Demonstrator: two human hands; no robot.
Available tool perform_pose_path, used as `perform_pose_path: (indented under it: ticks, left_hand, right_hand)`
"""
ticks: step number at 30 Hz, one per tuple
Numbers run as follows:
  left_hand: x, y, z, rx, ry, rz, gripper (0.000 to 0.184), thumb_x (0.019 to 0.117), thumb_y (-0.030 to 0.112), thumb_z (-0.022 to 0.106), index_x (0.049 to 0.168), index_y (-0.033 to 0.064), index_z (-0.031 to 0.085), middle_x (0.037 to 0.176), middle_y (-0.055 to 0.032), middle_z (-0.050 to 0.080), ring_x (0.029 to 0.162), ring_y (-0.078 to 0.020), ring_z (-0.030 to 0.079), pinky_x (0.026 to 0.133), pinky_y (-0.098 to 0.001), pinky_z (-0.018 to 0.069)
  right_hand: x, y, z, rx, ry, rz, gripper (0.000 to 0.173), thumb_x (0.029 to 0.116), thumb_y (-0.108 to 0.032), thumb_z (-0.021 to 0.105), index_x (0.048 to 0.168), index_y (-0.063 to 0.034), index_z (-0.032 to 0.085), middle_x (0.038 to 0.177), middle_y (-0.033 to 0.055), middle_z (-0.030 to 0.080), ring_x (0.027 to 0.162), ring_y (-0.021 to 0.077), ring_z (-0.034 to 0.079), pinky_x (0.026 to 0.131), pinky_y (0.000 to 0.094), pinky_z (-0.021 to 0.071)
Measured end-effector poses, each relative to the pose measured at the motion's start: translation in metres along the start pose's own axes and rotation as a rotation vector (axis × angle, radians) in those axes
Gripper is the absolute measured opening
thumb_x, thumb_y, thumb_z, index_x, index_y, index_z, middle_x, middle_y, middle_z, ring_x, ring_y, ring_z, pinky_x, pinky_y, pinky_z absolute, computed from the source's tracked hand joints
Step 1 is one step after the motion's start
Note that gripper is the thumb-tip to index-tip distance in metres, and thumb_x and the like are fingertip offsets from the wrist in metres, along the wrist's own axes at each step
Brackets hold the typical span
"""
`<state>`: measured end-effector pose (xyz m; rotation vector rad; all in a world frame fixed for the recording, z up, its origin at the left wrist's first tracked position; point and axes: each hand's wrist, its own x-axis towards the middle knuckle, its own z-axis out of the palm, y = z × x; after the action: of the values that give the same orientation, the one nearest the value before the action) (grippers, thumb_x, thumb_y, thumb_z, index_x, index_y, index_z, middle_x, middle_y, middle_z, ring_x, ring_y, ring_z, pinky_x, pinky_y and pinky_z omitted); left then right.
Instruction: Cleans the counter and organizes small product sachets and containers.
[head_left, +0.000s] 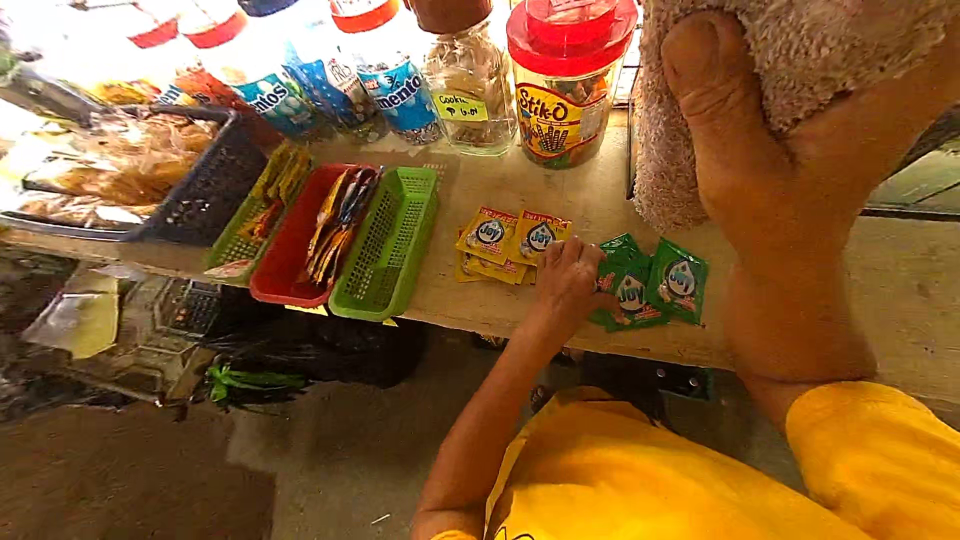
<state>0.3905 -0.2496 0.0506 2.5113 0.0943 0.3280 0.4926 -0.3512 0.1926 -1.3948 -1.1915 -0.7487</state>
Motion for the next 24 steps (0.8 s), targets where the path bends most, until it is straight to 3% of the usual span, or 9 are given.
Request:
perform_pose_path:
  ticks: [6, 8, 11, 14, 16, 18, 19, 22, 24]
  left_hand:
    - [0.004, -0.019, -0.016, -0.166, 0.143, -0.068, 0.029, 0.087, 0.011, 0.079, 0.111, -0.0031, 0.069, 0.106, -0.0207, 0.068, 0.102, -0.0347, 0.066, 0.092, -0.0513, 0.0529]
    - [0.001, -0.024, -0.028, -0.281, 0.216, -0.159, 0.026, 0.0885, 0.013, 0.078, 0.108, -0.0011, 0.069, 0.096, -0.0143, 0.07, 0.083, -0.0226, 0.069, 0.076, -0.0416, 0.0582]
    - [-0.005, -0.027, -0.049, -0.455, 0.327, -0.265, 0.024, 0.0867, 0.01, 0.079, 0.104, -0.0009, 0.066, 0.081, -0.0073, 0.067, 0.065, -0.009, 0.062, 0.062, -0.0261, 0.0543]
    - [-0.011, -0.026, -0.062, -0.739, 0.449, -0.316, 0.016, 0.0894, 0.003, 0.074, 0.1, 0.0031, 0.062, 0.08, 0.0, 0.068, 0.067, -0.003, 0.065, 0.065, -0.0218, 0.0572]
    - [-0.013, -0.023, -0.06, -1.037, 0.524, -0.305, 0.006, 0.096, 0.004, 0.063, 0.1, 0.0081, 0.06, 0.083, 0.0016, 0.069, 0.072, -0.0057, 0.067, 0.069, -0.0256, 0.0586]
    - [-0.013, -0.013, -0.06, -1.311, 0.581, -0.307, 0.014, 0.1001, 0.008, 0.053, 0.111, 0.004, 0.062, 0.089, -0.002, 0.071, 0.079, -0.0101, 0.07, 0.073, -0.0301, 0.0605]
    - [-0.012, -0.005, -0.062, -1.401, 0.609, -0.323, 0.018, 0.1021, 0.008, 0.049, 0.117, 0.0016, 0.058, 0.091, -0.0032, 0.071, 0.079, -0.0107, 0.07, 0.073, -0.0304, 0.061]
    - [-0.013, 0.02, -0.071, -1.498, 0.689, -0.384, 0.022, 0.1064, 0.011, 0.041, 0.126, 0.0039, 0.049, 0.095, -0.0017, 0.064, 0.079, -0.0064, 0.065, 0.072, -0.026, 0.0569]
    - [-0.015, 0.025, -0.07, -1.545, 0.704, -0.396, 0.032, 0.1102, 0.021, 0.031, 0.137, 0.0078, 0.043, 0.103, 0.0, 0.06, 0.085, -0.0033, 0.061, 0.076, -0.0229, 0.0538]
  right_hand:
    - [0.001, 0.0, 0.0, -0.014, 0.007, 0.004, 0.032, 0.0999, -0.022, 0.066, 0.109, 0.0086, 0.062, 0.103, 0.0101, 0.065, 0.101, -0.0007, 0.062, 0.092, 0.018, 0.0516]
    - [0.001, 0.002, 0.002, 0.006, -0.011, -0.018, 0.032, 0.1006, -0.021, 0.065, 0.113, 0.0091, 0.062, 0.106, 0.0109, 0.066, 0.105, 0.0006, 0.061, 0.094, 0.019, 0.0512]
    - [-0.001, 0.004, 0.005, -0.021, -0.077, -0.001, 0.036, 0.1014, -0.018, 0.063, 0.125, 0.0085, 0.061, 0.114, 0.0153, 0.065, 0.109, 0.0046, 0.061, 0.097, 0.0194, 0.0499]
    - [-0.004, 0.002, 0.013, 0.071, -0.199, 0.087, 0.038, 0.1015, -0.016, 0.063, 0.132, 0.0054, 0.058, 0.125, 0.0159, 0.062, 0.117, 0.0079, 0.06, 0.101, 0.021, 0.0492]
    - [-0.008, 0.002, 0.019, 0.167, -0.296, 0.173, 0.038, 0.1003, -0.019, 0.063, 0.132, 0.002, 0.059, 0.128, 0.0113, 0.063, 0.119, 0.006, 0.06, 0.102, 0.0217, 0.051]
    - [-0.02, 0.005, 0.033, 0.221, -0.375, 0.235, 0.039, 0.0995, -0.027, 0.064, 0.13, -0.0022, 0.062, 0.127, 0.0075, 0.065, 0.116, 0.006, 0.062, 0.1, 0.0249, 0.0539]
    - [-0.027, 0.008, 0.043, 0.195, -0.425, 0.234, 0.042, 0.1004, -0.031, 0.062, 0.131, -0.0029, 0.062, 0.127, 0.0098, 0.065, 0.116, 0.0106, 0.062, 0.1, 0.0302, 0.0537]
    - [-0.046, 0.009, 0.074, 0.084, -0.555, 0.125, 0.051, 0.1019, -0.035, 0.055, 0.135, 0.0032, 0.06, 0.128, 0.0295, 0.061, 0.12, 0.0458, 0.058, 0.101, 0.0603, 0.0457]
    - [-0.055, -0.001, 0.078, 0.052, -0.612, 0.097, 0.049, 0.102, -0.028, 0.054, 0.136, 0.0073, 0.057, 0.128, 0.0361, 0.058, 0.119, 0.0549, 0.056, 0.099, 0.0657, 0.0457]
